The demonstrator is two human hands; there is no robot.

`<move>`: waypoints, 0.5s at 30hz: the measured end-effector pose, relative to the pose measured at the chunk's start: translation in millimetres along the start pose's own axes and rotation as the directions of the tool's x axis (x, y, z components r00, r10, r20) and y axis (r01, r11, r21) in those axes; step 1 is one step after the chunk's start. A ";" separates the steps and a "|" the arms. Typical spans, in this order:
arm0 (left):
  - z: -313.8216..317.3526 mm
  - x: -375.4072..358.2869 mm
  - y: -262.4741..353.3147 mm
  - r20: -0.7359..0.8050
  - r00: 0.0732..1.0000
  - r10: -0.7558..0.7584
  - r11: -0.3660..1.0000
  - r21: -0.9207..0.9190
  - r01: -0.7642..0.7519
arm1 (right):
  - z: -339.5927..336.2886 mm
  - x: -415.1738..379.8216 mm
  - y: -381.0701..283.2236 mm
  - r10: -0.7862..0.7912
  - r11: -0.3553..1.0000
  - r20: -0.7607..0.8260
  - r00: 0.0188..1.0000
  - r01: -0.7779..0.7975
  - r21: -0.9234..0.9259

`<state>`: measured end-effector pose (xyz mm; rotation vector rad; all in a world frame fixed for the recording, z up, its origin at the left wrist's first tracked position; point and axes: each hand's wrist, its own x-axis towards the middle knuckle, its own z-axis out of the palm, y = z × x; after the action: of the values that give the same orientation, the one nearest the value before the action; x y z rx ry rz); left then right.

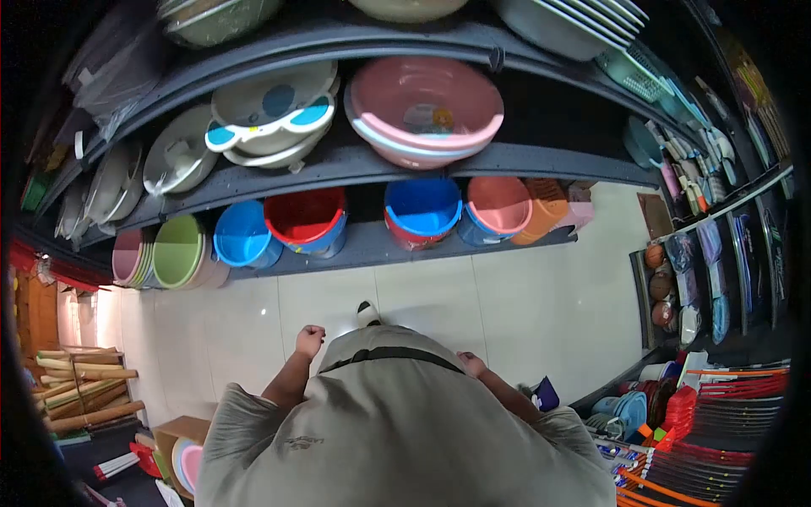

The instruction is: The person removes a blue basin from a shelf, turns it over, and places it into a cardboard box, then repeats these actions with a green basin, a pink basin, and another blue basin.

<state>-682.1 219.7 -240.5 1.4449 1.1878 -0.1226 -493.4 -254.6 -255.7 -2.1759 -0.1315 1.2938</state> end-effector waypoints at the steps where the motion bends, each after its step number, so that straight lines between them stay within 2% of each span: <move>1: 3.4 15.0 18.1 0.028 0.992 0.120 0.991 -0.056 -0.118 | -17.6 -36.3 -81.0 0.173 0.978 -0.022 0.985 -0.169 0.126; 2: 7.3 31.0 38.0 0.050 0.970 0.239 0.966 -0.114 -0.232 | -23.0 -19.5 -82.3 0.168 0.979 -0.032 0.985 -0.163 0.125; 5: 10.5 49.2 127.9 0.092 0.945 0.315 0.946 -0.112 -0.304 | -23.1 39.0 -89.0 0.123 0.976 -0.082 0.989 -0.105 0.190; 8: 19.0 71.0 180.3 0.117 0.905 0.410 0.912 -0.074 -0.404 | -15.0 90.7 -100.1 0.109 0.957 -0.151 0.982 -0.063 0.282; 9: 22.8 78.1 199.1 0.123 0.907 0.404 0.915 -0.070 -0.398 | -10.0 114.6 -97.3 0.020 0.970 -0.232 0.972 0.037 0.241; 10: 26.9 85.1 218.2 0.132 0.862 0.489 0.871 -0.126 -0.475 | -9.6 121.9 -110.8 -0.070 0.972 -0.308 0.949 0.134 0.191; 11: 30.5 84.5 232.3 0.135 0.810 0.570 0.818 -0.183 -0.545 | -10.4 124.8 -122.5 -0.061 0.972 -0.306 0.950 0.126 0.196; 13: 33.5 61.9 267.6 0.151 0.775 0.614 0.789 -0.157 -0.594 | -29.0 107.1 -186.0 0.000 0.952 -0.293 0.956 0.090 0.294; 14: 36.5 56.4 280.5 0.166 0.738 0.654 0.757 -0.133 -0.640 | -32.8 116.4 -183.4 0.001 0.951 -0.293 0.956 0.090 0.297; 15: 37.7 55.2 288.7 0.211 0.723 0.658 0.753 -0.159 -0.639 | -39.1 121.1 -192.0 -0.001 0.902 -0.295 0.956 0.128 0.413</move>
<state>-434.4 285.8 -91.7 1.6452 0.4140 0.2218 -357.7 -69.9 -231.9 -1.9262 0.1824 0.8534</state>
